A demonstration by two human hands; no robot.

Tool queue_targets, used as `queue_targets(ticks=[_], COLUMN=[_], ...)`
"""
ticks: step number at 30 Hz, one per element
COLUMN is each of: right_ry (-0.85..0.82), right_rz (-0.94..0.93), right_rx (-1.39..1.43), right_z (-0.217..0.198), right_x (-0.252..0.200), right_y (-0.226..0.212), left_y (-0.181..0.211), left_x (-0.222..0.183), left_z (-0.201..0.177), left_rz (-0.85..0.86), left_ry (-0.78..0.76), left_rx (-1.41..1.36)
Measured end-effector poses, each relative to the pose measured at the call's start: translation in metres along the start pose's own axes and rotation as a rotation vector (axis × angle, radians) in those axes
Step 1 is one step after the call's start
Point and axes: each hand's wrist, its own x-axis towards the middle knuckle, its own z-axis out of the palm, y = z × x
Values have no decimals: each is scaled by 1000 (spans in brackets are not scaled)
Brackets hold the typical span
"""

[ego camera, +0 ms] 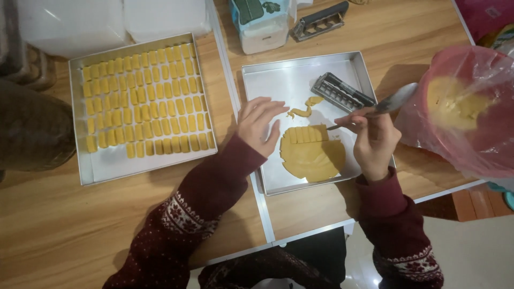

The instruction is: Flattening a piece of dough on a tray using a spoon and then cutting it into uniform strips using a manual metal cutter.

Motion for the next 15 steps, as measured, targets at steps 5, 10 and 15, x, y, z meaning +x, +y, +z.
queue_targets(ticks=[5, 10, 15], right_ry=[17, 46, 52], right_rz=[-6, -25, -62], right_rx=[46, 23, -73], right_z=[2, 1, -3], right_x=[2, 2, 2], right_y=[-2, 2, 4], left_y=[-4, -2, -6], left_x=[-3, -2, -3], left_z=[-3, -6, -2], left_rz=[19, 32, 50], left_ry=[-15, -20, -2], left_rx=[-178, -240, -245])
